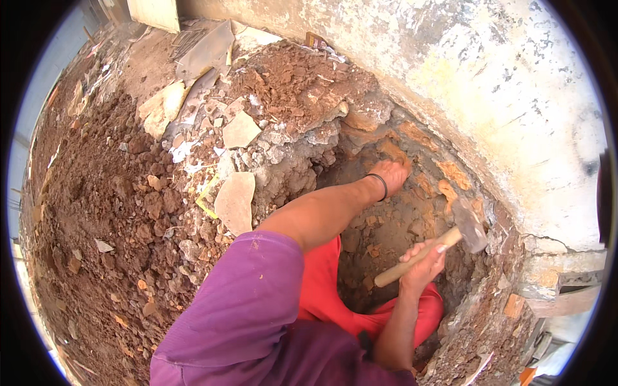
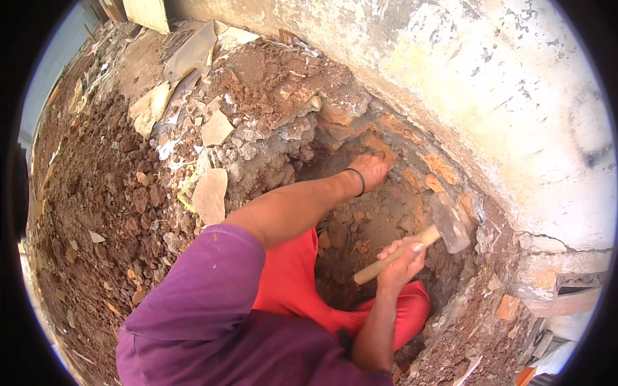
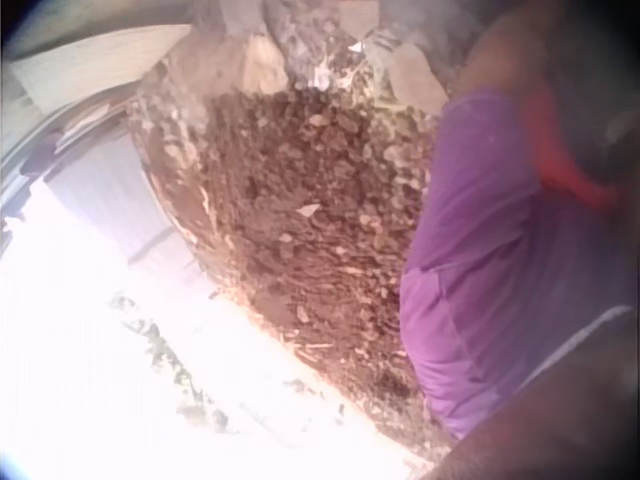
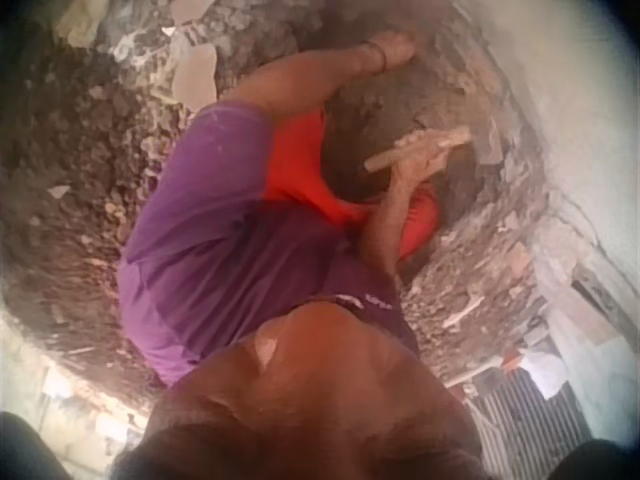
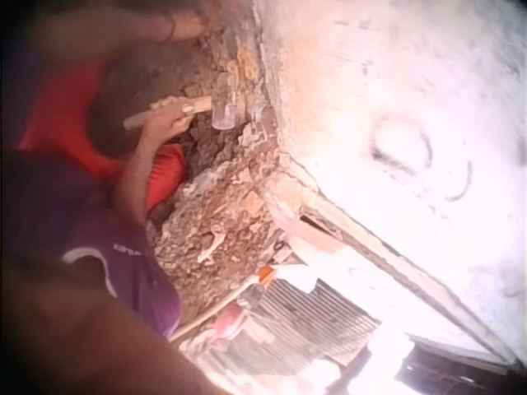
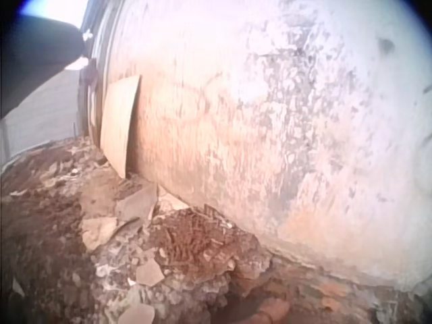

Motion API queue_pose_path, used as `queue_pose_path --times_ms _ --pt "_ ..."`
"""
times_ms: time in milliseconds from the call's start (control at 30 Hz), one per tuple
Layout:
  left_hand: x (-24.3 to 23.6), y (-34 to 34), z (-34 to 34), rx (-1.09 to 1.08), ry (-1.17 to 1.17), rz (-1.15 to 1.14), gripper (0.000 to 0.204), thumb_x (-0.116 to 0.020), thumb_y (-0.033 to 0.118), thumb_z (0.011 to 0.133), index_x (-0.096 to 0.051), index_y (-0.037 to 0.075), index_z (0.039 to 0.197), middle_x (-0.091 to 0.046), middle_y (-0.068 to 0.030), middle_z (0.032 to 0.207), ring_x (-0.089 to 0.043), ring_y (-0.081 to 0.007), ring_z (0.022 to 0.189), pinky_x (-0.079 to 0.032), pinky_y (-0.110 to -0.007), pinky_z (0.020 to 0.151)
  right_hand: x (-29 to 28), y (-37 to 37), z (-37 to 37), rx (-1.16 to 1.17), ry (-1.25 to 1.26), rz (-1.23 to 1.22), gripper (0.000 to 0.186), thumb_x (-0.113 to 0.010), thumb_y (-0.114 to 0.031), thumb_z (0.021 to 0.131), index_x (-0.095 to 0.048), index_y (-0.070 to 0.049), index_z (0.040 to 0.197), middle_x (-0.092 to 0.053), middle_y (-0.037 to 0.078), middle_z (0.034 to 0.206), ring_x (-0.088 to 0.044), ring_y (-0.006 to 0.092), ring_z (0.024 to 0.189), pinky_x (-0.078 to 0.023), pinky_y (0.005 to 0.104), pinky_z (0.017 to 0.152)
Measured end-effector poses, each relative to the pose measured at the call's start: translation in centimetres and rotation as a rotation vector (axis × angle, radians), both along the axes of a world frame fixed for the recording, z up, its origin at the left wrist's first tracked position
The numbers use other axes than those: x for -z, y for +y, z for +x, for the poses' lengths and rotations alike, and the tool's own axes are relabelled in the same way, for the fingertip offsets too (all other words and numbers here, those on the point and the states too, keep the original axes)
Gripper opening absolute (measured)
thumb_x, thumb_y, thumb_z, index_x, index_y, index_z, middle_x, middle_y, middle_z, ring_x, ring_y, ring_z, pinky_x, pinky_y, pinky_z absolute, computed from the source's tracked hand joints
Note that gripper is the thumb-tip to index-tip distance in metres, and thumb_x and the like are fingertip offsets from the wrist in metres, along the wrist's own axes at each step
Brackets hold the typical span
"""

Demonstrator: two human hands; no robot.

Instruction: The person uses a hammer to break bricks and loosen soil inside a hole in the ground, removing pieces of debris by hand.

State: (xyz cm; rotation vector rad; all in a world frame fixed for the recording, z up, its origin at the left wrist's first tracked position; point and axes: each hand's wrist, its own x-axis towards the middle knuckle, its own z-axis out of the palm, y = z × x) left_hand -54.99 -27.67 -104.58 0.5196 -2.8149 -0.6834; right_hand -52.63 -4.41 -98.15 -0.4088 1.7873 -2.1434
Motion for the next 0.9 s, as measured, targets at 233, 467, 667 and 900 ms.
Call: queue_pose_path --times_ms 233,467,667,900 --pt "-1.1 0.6 0.6 0.074 -0.016 -0.021 0.027 -0.059 0.002 0.085 -0.057 -0.003 0.112 -0.064 -0.0237 0.112 -0.067 -0.0408 0.101 -0.057 -0.048 0.083 2.2 0.7 -0.5 0.006 0.376 -0.216 0.054 -0.051 -0.056 0.101 -0.047 -0.003 0.093 -0.052 0.008 0.07 -0.054 0.0156 0.056 -0.046 0.0287 0.048" --pt "0.7 -0.5 1.5 0.025 0.004 -0.031 0.03 -0.057 0.0 0.085 -0.056 -0.002 0.114 -0.063 -0.0228 0.117 -0.066 -0.0414 0.103 -0.056 -0.048 0.085 0.1 0.3 -0.5 -0.057 0.026 -0.019 0.05 -0.049 -0.052 0.103 -0.047 -0.003 0.098 -0.049 0.008 0.072 -0.051 0.0153 0.056 -0.047 0.0286 0.048" --pt "-0.3 0.2 0.8 0.046 0.018 -0.081 0.031 -0.056 0.003 0.087 -0.056 -0.002 0.117 -0.063 -0.0225 0.117 -0.066 -0.041 0.103 -0.056 -0.048 0.087 -0.9 0.7 -0.2 0.081 0.493 -0.402 0.062 -0.051 -0.065 0.097 -0.045 -0.003 0.094 -0.051 0.011 0.074 -0.054 0.0207 0.059 -0.05 0.0322 0.052" --pt "0.4 -0.6 1.4 -0.03 0.023 -0.011 0.033 -0.054 0.002 0.088 -0.056 -0.003 0.12 -0.063 -0.0256 0.119 -0.067 -0.0408 0.103 -0.055 -0.048 0.087 -1.9 -1.2 -1.2 -0.024 0.113 0.092 0.043 -0.044 -0.044 0.107 -0.046 -0.005 0.091 -0.047 0.005 0.067 -0.049 0.0128 0.052 -0.045 0.0272 0.046"
